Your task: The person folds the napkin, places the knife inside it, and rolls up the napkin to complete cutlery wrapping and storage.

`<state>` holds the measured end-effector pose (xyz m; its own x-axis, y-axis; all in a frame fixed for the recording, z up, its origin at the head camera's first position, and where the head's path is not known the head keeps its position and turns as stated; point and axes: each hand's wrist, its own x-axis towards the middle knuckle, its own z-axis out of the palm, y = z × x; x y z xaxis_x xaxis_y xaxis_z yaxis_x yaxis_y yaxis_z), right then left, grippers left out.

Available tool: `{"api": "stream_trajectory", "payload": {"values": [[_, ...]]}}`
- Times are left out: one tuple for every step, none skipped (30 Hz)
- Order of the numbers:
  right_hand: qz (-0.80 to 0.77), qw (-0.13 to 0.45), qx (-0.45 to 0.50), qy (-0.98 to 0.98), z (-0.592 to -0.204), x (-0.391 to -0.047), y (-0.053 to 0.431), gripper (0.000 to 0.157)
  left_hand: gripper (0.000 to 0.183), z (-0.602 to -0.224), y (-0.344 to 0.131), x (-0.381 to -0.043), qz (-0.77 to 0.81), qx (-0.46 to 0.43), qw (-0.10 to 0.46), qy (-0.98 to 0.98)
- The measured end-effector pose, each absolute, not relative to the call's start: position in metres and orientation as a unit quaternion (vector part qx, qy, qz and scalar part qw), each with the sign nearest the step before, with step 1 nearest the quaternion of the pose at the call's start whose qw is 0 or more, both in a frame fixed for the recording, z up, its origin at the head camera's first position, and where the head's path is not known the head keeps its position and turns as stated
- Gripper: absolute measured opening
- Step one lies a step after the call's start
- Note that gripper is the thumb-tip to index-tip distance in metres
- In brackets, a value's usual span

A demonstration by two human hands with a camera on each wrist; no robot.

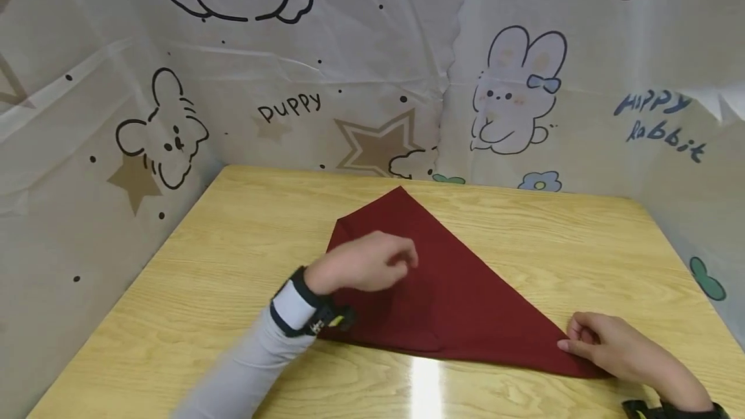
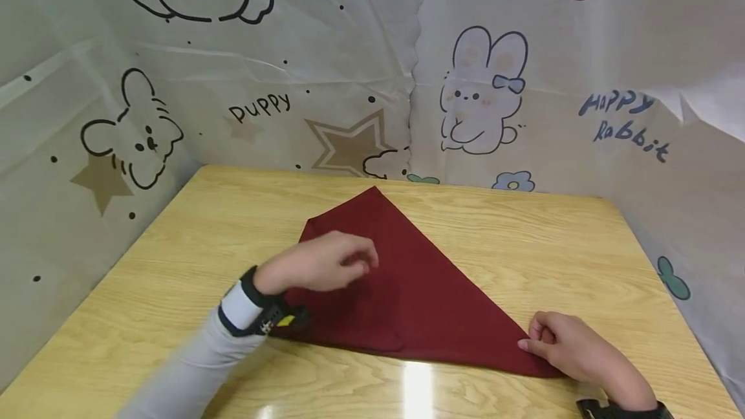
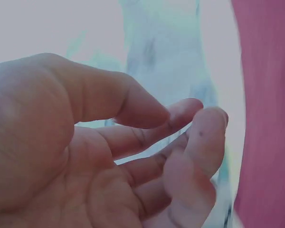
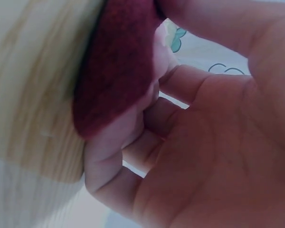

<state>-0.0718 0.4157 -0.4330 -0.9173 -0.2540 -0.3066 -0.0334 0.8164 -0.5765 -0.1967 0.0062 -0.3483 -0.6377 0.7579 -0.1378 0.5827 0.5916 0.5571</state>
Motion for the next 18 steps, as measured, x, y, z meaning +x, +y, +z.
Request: {"api": "stream_trajectory", "payload": {"values": [[-0.289,0.185,-0.081,0.936,-0.433,-0.072,0.415,0.025,0.021,-0.346,-0.008,-0.208,0.251,0.363,0.184,0.878],[-0.287,0.183,-0.086,0.936,-0.433,-0.072,0.415,0.026,0.021,-0.346,-0.024,-0.221,0.268,0.342,0.186,0.881],[-0.283,0.179,-0.092,0.938,-0.433,-0.073,0.414,0.026,0.021,-0.347,-0.04,-0.234,0.288,0.319,0.19,0.883],[-0.28,0.175,-0.096,0.939,-0.433,-0.073,0.414,0.027,0.022,-0.352,-0.056,-0.247,0.312,0.297,0.197,0.881],[-0.277,0.171,-0.098,0.94,-0.434,-0.072,0.413,0.028,0.024,-0.358,-0.072,-0.26,0.336,0.275,0.207,0.877],[-0.273,0.169,-0.099,0.942,-0.434,-0.072,0.413,0.028,0.025,-0.366,-0.088,-0.273,0.358,0.256,0.214,0.872],[-0.27,0.168,-0.099,0.943,-0.434,-0.072,0.412,0.029,0.028,-0.375,-0.103,-0.284,0.38,0.241,0.221,0.865],[-0.268,0.169,-0.097,0.944,-0.435,-0.071,0.412,0.03,0.031,-0.385,-0.116,-0.294,0.41,0.224,0.233,0.853],[-0.264,0.171,-0.093,0.945,-0.435,-0.071,0.411,0.03,0.033,-0.396,-0.129,-0.303,0.437,0.213,0.243,0.84],[-0.261,0.173,-0.088,0.946,-0.436,-0.07,0.411,0.031,0.034,-0.406,-0.14,-0.31,0.467,0.203,0.252,0.823],[-0.258,0.178,-0.081,0.946,-0.436,-0.07,0.41,0.031,0.035,-0.416,-0.149,-0.316,0.499,0.192,0.26,0.804],[-0.255,0.181,-0.077,0.947,-0.437,-0.07,0.409,0.031,0.037,-0.425,-0.156,-0.321,0.534,0.181,0.266,0.781],[-0.252,0.183,-0.074,0.947,-0.438,-0.069,0.409,0.031,0.038,-0.434,-0.162,-0.325,0.57,0.174,0.27,0.756],[-0.254,0.189,-0.068,0.946,-0.439,-0.069,0.409,0.032,0.039,-0.441,-0.167,-0.327,0.604,0.168,0.272,0.73],[-0.258,0.199,-0.061,0.943,-0.439,-0.069,0.41,0.032,0.04,-0.447,-0.171,-0.329,0.632,0.165,0.27,0.707],[-0.271,0.211,-0.057,0.937,-0.439,-0.067,0.411,0.03,0.041,-0.453,-0.173,-0.33,0.663,0.159,0.268,0.681],[-0.285,0.225,-0.062,0.93,-0.439,-0.066,0.414,0.029,0.041,-0.457,-0.175,-0.33,0.689,0.155,0.266,0.656],[-0.312,0.236,-0.076,0.917,-0.438,-0.065,0.418,0.026,0.041,-0.461,-0.176,-0.33,0.71,0.155,0.265,0.635]]}}
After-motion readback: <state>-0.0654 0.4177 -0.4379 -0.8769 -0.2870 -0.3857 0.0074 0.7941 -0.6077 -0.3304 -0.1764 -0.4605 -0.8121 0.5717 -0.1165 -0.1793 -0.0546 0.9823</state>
